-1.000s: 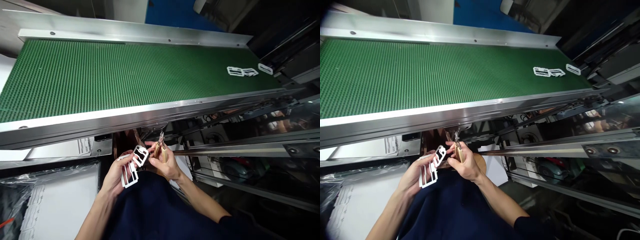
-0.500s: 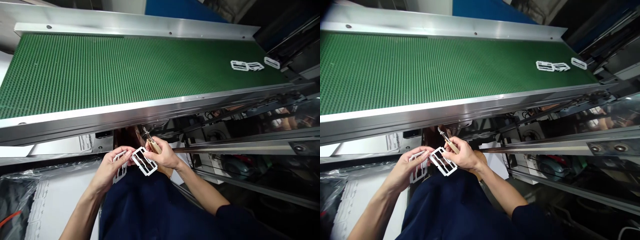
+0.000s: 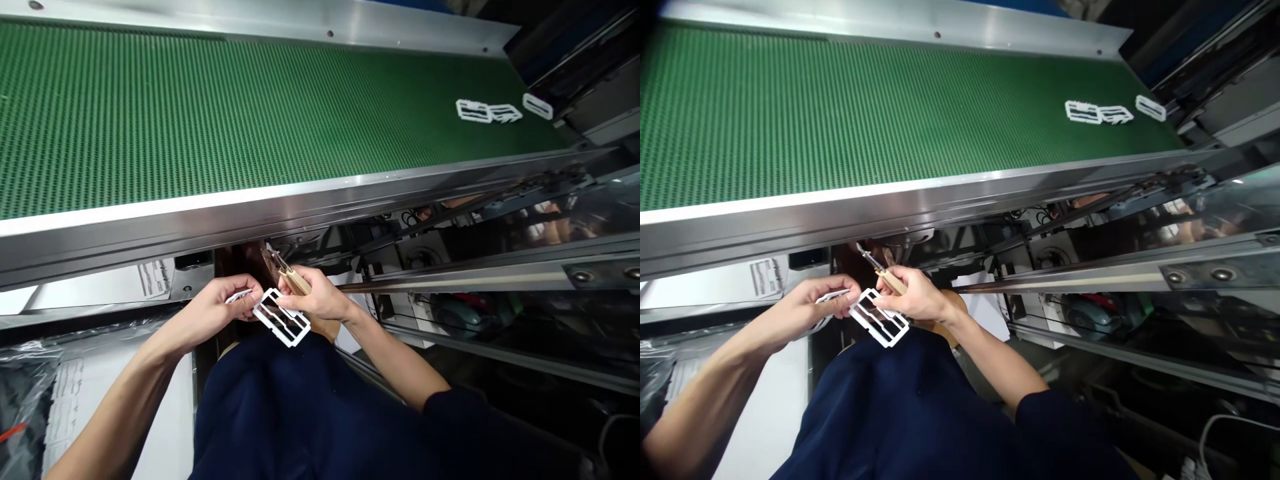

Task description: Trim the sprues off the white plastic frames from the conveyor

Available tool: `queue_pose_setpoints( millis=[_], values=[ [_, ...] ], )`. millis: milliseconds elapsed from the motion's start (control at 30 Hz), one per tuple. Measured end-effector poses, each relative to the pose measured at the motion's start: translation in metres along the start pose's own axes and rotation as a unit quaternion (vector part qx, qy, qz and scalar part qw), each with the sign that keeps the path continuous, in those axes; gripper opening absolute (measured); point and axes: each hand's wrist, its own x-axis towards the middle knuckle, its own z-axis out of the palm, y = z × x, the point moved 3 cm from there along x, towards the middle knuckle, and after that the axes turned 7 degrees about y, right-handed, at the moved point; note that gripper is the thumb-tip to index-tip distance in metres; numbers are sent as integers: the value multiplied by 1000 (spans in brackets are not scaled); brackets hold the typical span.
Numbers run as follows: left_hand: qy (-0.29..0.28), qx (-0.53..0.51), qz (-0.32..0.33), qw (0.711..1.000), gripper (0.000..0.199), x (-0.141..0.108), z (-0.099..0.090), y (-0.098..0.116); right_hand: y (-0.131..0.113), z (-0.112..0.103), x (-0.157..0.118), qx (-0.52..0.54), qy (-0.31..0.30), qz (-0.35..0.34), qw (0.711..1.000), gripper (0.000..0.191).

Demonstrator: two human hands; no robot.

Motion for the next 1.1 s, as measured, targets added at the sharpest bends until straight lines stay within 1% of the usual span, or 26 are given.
queue_pose_setpoints(
  millis=[133, 233, 300, 367, 400, 467, 533, 567, 633, 700, 733, 800, 867, 933, 1000, 1033, 1100],
  values=[
    [0, 18, 14, 1000, 23, 4, 0, -4, 4, 1, 3, 54, -21, 27, 998, 32],
    [20, 16, 56, 998, 22, 3, 1, -8, 12, 6, 2, 123, -39, 52, 990, 32],
    [40, -4, 101, 994, 19, 0, 2, -10, 20, 14, -1, 179, -48, 66, 980, 32],
    [48, -18, 136, 989, 15, -7, 5, -14, 31, 26, -5, 222, -52, 67, 971, 32],
    [44, -17, 142, 989, 15, -12, 7, -16, 36, 32, -7, 231, -53, 62, 969, 32],
    [31, 5, 132, 991, 15, -22, 11, -22, 43, 42, -14, 222, -55, 50, 972, 31],
    [19, 44, 104, 993, 18, -33, 14, -29, 45, 45, -22, 169, -62, 47, 983, 30],
    [14, 65, 89, 994, 19, -38, 15, -32, 42, 44, -26, 124, -67, 49, 989, 30],
    [8, 99, 66, 993, 22, -49, 14, -36, 33, 35, -34, -6, -72, 43, 996, 29],
    [12, 129, 56, 990, 23, -57, 12, -38, 17, 22, -38, -153, -71, 3, 986, 28],
    [26, 148, 58, 987, 21, -61, 10, -37, 8, 16, -40, -215, -73, -25, 974, 28],
    [89, 193, 85, 973, 17, -66, 6, -31, -5, 8, -40, -295, -84, -73, 949, 28],
    [174, 236, 144, 945, 11, -71, 6, -23, -14, 5, -38, -329, -85, -93, 936, 27],
    [238, 265, 205, 912, 5, -77, 10, -16, -19, 5, -34, -345, -66, -99, 931, 25],
    [270, 280, 244, 888, 6, -83, 18, -15, -22, 5, -31, -357, -58, -102, 927, 24],
    [275, 282, 250, 884, 7, -86, 21, -16, -23, 6, -30, -368, -66, -103, 922, 24],
    [265, 273, 238, 894, 7, -93, 25, -20, -26, 6, -31, -402, -98, -110, 904, 26]
  ],
)
